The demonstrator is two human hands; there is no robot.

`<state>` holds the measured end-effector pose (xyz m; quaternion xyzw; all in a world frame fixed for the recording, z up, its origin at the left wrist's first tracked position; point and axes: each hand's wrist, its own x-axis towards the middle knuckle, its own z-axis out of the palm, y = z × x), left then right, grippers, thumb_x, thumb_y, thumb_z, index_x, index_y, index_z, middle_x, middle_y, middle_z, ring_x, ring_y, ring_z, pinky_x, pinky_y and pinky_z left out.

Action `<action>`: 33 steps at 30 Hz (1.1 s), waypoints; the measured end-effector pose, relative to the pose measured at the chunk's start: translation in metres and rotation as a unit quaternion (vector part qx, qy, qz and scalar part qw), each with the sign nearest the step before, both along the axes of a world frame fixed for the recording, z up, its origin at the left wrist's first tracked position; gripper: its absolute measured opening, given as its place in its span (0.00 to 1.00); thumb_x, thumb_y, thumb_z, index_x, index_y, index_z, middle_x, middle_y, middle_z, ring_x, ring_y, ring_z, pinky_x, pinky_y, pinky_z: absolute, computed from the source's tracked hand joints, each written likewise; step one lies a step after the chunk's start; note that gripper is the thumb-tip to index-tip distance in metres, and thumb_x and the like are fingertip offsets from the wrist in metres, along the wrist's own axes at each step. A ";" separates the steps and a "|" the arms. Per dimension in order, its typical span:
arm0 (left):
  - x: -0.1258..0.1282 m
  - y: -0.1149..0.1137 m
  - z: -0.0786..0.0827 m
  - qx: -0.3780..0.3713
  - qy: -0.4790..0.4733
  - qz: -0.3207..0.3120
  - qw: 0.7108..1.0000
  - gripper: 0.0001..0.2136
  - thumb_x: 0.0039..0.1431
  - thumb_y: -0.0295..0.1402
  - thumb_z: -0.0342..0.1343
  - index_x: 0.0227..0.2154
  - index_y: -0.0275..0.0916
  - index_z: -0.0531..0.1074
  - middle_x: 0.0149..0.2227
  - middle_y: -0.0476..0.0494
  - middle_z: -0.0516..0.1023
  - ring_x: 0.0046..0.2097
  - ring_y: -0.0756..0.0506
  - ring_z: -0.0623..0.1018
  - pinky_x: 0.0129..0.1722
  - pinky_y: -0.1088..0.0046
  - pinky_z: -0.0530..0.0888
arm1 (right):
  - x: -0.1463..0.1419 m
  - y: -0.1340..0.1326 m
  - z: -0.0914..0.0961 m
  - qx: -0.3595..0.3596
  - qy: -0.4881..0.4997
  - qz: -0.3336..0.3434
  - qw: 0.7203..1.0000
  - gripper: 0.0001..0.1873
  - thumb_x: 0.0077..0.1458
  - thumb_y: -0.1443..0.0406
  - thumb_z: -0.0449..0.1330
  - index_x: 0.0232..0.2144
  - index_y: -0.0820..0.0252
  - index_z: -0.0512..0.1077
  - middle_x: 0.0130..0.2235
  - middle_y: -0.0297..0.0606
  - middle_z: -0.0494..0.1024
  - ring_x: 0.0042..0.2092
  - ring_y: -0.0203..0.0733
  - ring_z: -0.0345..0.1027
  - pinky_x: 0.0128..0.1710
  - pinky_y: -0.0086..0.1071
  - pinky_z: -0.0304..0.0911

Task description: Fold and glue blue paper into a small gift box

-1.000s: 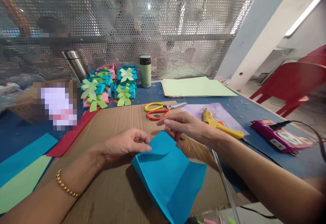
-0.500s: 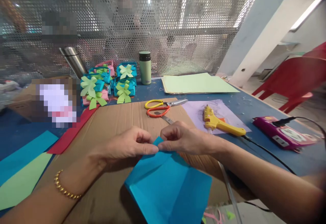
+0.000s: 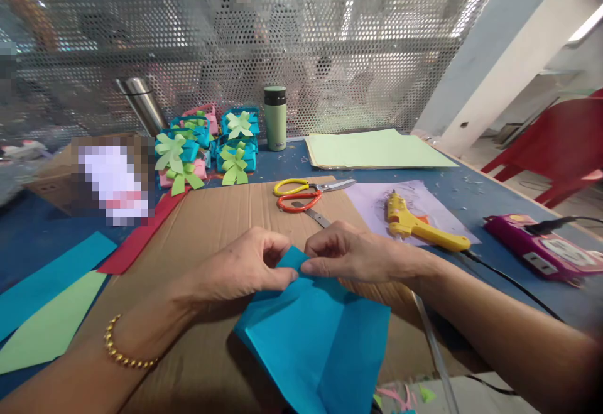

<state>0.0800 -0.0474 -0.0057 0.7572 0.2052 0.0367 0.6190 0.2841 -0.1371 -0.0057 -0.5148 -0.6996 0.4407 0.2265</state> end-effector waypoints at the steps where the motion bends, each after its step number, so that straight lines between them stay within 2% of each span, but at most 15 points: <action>1: 0.000 0.000 0.000 0.006 0.000 0.004 1.000 0.13 0.53 0.30 0.58 0.20 0.38 0.60 0.23 0.55 0.57 0.26 0.53 0.57 0.22 0.75 0.52 | 0.000 0.000 0.000 -0.007 0.002 -0.002 1.000 0.22 0.60 0.53 0.58 0.22 0.61 0.63 0.22 0.25 0.55 0.25 0.29 0.46 0.21 0.27 0.43; 8: -0.001 0.001 0.003 0.014 0.011 -0.020 1.000 0.08 0.55 0.31 0.57 0.23 0.38 0.65 0.25 0.53 0.62 0.27 0.52 0.62 0.24 0.76 0.58 | -0.004 -0.004 0.004 -0.001 -0.015 -0.015 1.000 0.18 0.59 0.57 0.59 0.22 0.60 0.63 0.22 0.26 0.57 0.24 0.30 0.48 0.21 0.27 0.43; 12: -0.002 0.001 0.000 -0.048 0.015 -0.055 0.997 0.05 0.57 0.31 0.56 0.27 0.37 0.68 0.27 0.52 0.64 0.29 0.52 0.63 0.26 0.76 0.61 | -0.007 -0.006 0.006 -0.003 -0.017 -0.017 1.000 0.16 0.59 0.60 0.58 0.22 0.60 0.63 0.22 0.26 0.57 0.24 0.29 0.48 0.21 0.27 0.42; 16: -0.002 0.000 -0.003 -0.094 0.010 -0.045 0.995 0.05 0.57 0.29 0.57 0.27 0.36 0.67 0.27 0.52 0.64 0.28 0.52 0.62 0.26 0.76 0.61 | -0.008 -0.006 0.007 -0.007 -0.008 -0.016 1.000 0.15 0.58 0.62 0.58 0.22 0.61 0.64 0.21 0.25 0.57 0.23 0.28 0.48 0.20 0.26 0.42; 22: -0.001 -0.001 -0.004 -0.073 0.004 -0.021 0.997 0.05 0.56 0.28 0.57 0.27 0.35 0.68 0.27 0.52 0.64 0.28 0.53 0.61 0.24 0.77 0.59 | -0.008 -0.004 0.006 0.008 -0.013 -0.019 1.000 0.18 0.58 0.58 0.59 0.21 0.60 0.62 0.21 0.25 0.56 0.24 0.29 0.48 0.20 0.26 0.43; 28: 0.000 -0.004 -0.005 -0.089 0.001 -0.030 0.996 0.06 0.57 0.29 0.57 0.27 0.36 0.67 0.27 0.53 0.63 0.27 0.53 0.61 0.24 0.75 0.58 | -0.012 -0.004 0.006 0.012 -0.026 -0.035 0.999 0.15 0.54 0.64 0.60 0.20 0.60 0.59 0.21 0.24 0.54 0.24 0.28 0.47 0.20 0.25 0.43; 33: 0.000 -0.004 -0.003 -0.112 0.001 -0.038 0.993 0.08 0.55 0.30 0.58 0.25 0.37 0.65 0.26 0.53 0.62 0.27 0.53 0.61 0.25 0.75 0.57 | -0.011 -0.006 0.008 0.017 -0.040 -0.014 0.999 0.15 0.54 0.64 0.60 0.21 0.60 0.59 0.22 0.25 0.56 0.25 0.29 0.50 0.21 0.26 0.46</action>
